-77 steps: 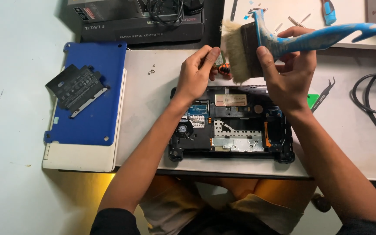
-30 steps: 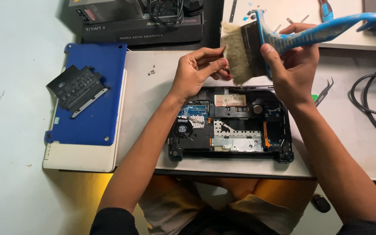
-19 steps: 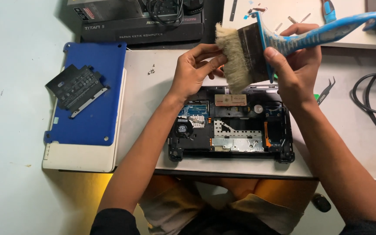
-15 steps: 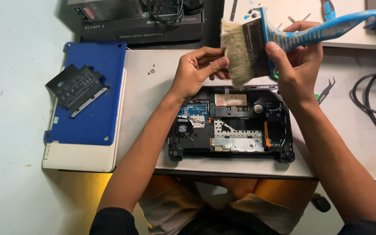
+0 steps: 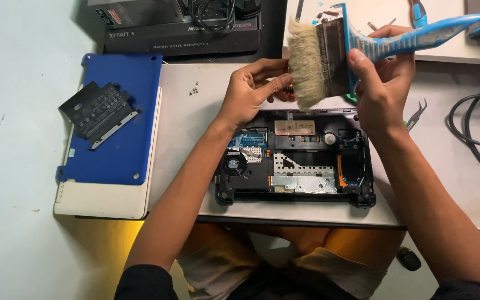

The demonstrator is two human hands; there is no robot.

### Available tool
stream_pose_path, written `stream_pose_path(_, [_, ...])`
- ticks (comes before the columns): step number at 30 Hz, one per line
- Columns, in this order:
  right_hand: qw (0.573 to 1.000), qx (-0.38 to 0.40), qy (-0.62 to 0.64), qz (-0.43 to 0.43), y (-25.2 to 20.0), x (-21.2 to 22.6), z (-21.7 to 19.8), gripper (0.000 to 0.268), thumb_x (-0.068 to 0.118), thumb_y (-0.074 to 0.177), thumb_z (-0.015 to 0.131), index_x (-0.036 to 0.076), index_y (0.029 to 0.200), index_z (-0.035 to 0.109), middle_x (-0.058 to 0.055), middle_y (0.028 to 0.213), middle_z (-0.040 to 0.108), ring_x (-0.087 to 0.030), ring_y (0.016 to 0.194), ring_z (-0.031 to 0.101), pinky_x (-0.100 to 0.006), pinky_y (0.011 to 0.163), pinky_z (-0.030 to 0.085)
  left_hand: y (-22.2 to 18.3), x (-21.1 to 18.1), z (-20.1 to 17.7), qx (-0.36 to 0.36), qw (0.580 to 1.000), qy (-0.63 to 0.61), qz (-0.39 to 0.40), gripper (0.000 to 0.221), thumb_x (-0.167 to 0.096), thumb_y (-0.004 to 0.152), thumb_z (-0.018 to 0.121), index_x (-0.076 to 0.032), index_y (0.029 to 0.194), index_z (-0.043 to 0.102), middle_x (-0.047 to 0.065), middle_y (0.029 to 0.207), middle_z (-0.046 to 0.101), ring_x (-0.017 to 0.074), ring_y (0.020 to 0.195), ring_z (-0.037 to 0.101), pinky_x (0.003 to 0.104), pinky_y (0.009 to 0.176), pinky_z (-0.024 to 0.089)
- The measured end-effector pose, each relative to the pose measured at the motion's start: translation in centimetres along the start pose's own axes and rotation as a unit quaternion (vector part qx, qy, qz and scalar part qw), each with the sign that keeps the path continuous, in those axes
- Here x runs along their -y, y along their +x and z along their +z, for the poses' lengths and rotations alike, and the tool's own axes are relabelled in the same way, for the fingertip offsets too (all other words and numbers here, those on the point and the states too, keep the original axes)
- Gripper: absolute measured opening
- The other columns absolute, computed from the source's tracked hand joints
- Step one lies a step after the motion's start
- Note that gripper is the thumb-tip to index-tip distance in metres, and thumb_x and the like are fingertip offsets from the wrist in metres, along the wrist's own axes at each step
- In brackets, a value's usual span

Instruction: A person is performing maintenance on a laptop, including unscrewing the bottom panel, cleaning internal components with a brush, and adjusting internal parts.

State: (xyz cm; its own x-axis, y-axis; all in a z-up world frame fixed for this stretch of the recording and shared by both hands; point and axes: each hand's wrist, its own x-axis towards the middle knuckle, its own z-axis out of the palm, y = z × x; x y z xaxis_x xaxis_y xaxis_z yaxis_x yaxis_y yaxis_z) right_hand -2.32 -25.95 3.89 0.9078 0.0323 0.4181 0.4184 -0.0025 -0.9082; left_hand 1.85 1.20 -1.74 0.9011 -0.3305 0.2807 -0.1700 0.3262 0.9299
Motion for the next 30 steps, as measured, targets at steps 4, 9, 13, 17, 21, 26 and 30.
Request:
stream_pose_path(4, [0.987, 0.038, -0.092, -0.127, 0.3, -1.0, -0.4, 0.045, -0.012, 0.13, 0.067, 0.011, 0.153, 0.036, -0.016, 0.125, 0.053, -0.023, 0.096, 0.061, -0.033, 0.083, 0.054, -0.1, -0.3, 0.1, 0.0, 1.0, 0.005, -0.012, 0.045, -0.01, 0.105, 0.089, 0.003, 0.147, 0.077, 0.019, 0.12, 0.091, 0.0227, 0.084, 0.085, 0.032, 0.083, 0.075])
stream_pose_path(9, [0.99, 0.037, -0.015, -0.135, 0.2, -0.3, -0.2, 0.038, -0.007, 0.125, 0.059, 0.012, 0.151, 0.038, -0.012, 0.138, 0.043, -0.022, 0.114, 0.053, -0.036, 0.101, 0.047, 0.1, 0.1, -0.1, -0.003, 1.0, 0.004, 0.006, 0.044, -0.013, 0.106, 0.092, -0.003, 0.146, 0.079, 0.019, 0.133, 0.089, 0.0291, 0.086, 0.092, 0.03, 0.072, 0.07])
stream_pose_path(13, [0.99, 0.043, -0.063, -0.115, 0.4, -1.3, 0.0, 0.047, -0.012, 0.125, 0.069, 0.01, 0.151, 0.038, -0.011, 0.113, 0.053, -0.016, 0.079, 0.056, -0.026, 0.064, 0.052, 0.0, -0.2, -0.1, -0.019, 0.999, -0.029, -0.013, 0.046, -0.007, 0.103, 0.091, 0.007, 0.145, 0.077, 0.022, 0.132, 0.087, 0.0193, 0.082, 0.082, 0.028, 0.076, 0.068])
stream_pose_path(17, [0.975, -0.049, -0.137, -0.166, 0.1, 0.2, -3.5, 0.047, -0.013, 0.126, 0.074, 0.009, 0.156, 0.045, -0.015, 0.127, 0.061, -0.021, 0.095, 0.063, -0.03, 0.078, 0.052, -0.5, -0.9, 0.5, 0.001, 1.0, 0.019, -0.001, 0.043, 0.002, 0.103, 0.09, 0.001, 0.143, 0.075, 0.018, 0.137, 0.08, 0.0182, 0.093, 0.081, 0.028, 0.084, 0.071])
stream_pose_path(21, [0.958, -0.068, -0.181, -0.212, -2.9, 4.2, -9.5, 0.043, -0.015, 0.121, 0.064, 0.007, 0.154, 0.046, -0.018, 0.141, 0.055, -0.032, 0.123, 0.061, -0.044, 0.117, 0.052, -1.0, -1.6, 1.0, -0.034, 0.995, 0.095, -0.015, 0.028, 0.006, 0.102, 0.088, -0.001, 0.127, 0.076, 0.012, 0.117, 0.079, 0.0148, 0.084, 0.074, 0.026, 0.077, 0.066])
stream_pose_path(26, [0.945, -0.125, -0.301, 0.035, -11.4, 4.2, -17.0, 0.049, -0.007, 0.112, 0.067, 0.002, 0.157, 0.049, -0.019, 0.131, 0.066, -0.026, 0.109, 0.07, -0.033, 0.099, 0.06, -1.1, -2.2, 1.6, -0.028, 0.992, 0.119, -0.02, 0.021, 0.0, 0.107, 0.087, -0.003, 0.126, 0.079, 0.011, 0.11, 0.084, 0.014, 0.083, 0.082, 0.023, 0.072, 0.062])
stream_pose_path(30, [0.913, -0.162, -0.351, 0.13, -14.3, 3.5, -19.4, 0.048, 0.004, 0.12, 0.077, -0.005, 0.159, 0.05, -0.024, 0.128, 0.071, -0.031, 0.108, 0.076, -0.036, 0.086, 0.068, -1.3, -2.4, 2.1, -0.024, 0.988, 0.149, -0.021, 0.017, -0.004, 0.111, 0.085, -0.005, 0.128, 0.083, 0.009, 0.104, 0.087, 0.0124, 0.082, 0.082, 0.022, 0.07, 0.061])
